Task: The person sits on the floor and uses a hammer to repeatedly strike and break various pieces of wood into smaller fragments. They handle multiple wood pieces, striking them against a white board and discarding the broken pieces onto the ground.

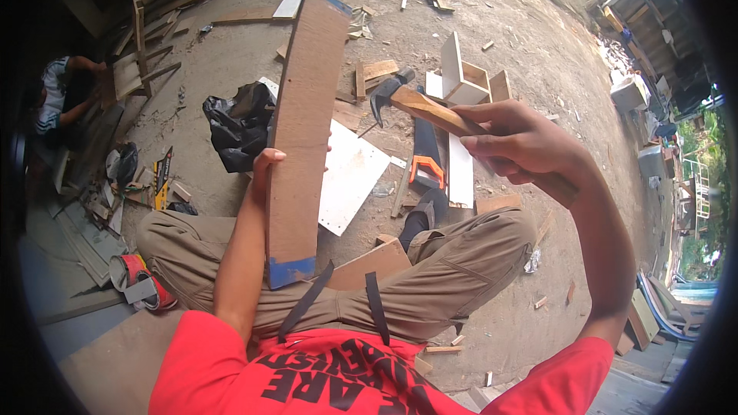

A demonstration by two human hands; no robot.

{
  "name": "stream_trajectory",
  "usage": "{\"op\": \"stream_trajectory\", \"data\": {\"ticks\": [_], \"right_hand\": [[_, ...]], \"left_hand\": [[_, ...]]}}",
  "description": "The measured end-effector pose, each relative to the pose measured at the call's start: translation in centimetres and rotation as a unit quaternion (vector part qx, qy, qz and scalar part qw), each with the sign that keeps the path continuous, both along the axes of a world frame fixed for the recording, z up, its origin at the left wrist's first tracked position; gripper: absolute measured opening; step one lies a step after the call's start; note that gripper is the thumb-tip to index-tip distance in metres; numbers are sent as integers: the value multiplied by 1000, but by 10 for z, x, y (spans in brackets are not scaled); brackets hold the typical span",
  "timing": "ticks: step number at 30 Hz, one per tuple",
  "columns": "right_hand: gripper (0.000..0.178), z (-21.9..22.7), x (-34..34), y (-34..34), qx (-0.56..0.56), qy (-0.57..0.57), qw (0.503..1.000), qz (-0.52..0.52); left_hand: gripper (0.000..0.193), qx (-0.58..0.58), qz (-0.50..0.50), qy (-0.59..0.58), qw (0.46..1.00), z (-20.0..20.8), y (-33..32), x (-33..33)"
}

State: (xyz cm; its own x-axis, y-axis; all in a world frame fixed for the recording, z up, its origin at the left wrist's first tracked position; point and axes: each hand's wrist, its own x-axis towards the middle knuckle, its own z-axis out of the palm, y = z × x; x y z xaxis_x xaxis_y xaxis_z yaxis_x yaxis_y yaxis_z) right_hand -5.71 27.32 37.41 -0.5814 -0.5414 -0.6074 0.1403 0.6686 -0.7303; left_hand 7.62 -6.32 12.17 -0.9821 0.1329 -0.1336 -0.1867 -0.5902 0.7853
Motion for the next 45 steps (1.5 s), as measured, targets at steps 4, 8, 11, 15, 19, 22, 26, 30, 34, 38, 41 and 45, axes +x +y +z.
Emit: {"op": "stream_trajectory", "data": {"ticks": [4, 8, 11, 15, 19, 22, 26, 30, 34, 38, 41, 45], "right_hand": [[56, -13, -9, -50, -50, 18, 998, 31], [54, -40, -20, -121, -125, 31, 989, 75], [53, -77, -2, -187, -148, 51, 984, 87], [51, -203, 20, -260, -126, 350, 907, 197], [69, -299, 53, -289, -94, 465, 864, 167], [67, -315, 57, -286, -100, 444, 879, 143], [64, -326, 53, -278, -184, 456, 867, 83], [65, -295, 50, -263, -343, 495, 798, -25], [55, -229, 49, -216, -280, 376, 878, -97], [54, -179, 62, -168, -284, 312, 898, -124], [53, -164, 68, -139, -254, 261, 917, -162], [35, -187, 70, -100, -368, 142, 878, -271]], "left_hand": [[88, -139, 139, -32, 980, 44, -63, 25], [88, -78, 255, 56, 962, 72, -97, 65], [86, -55, 337, 91, 935, 62, -110, 83], [84, -30, 366, 78, 927, 47, -118, 91], [86, -36, 325, 93, 940, 40, -126, 94], [90, -40, 310, 81, 946, 36, -119, 98], [93, -25, 350, 75, 933, 57, -89, 80], [99, -14, 270, 78, 959, 52, -77, 73], [101, 21, 177, 53, 983, 31, -56, 59], [97, -8, 144, 38, 989, 9, -24, 44], [90, -148, 170, 42, 973, 7, -6, 28], [94, -571, 247, 4, 783, 14, 47, -1]]}}
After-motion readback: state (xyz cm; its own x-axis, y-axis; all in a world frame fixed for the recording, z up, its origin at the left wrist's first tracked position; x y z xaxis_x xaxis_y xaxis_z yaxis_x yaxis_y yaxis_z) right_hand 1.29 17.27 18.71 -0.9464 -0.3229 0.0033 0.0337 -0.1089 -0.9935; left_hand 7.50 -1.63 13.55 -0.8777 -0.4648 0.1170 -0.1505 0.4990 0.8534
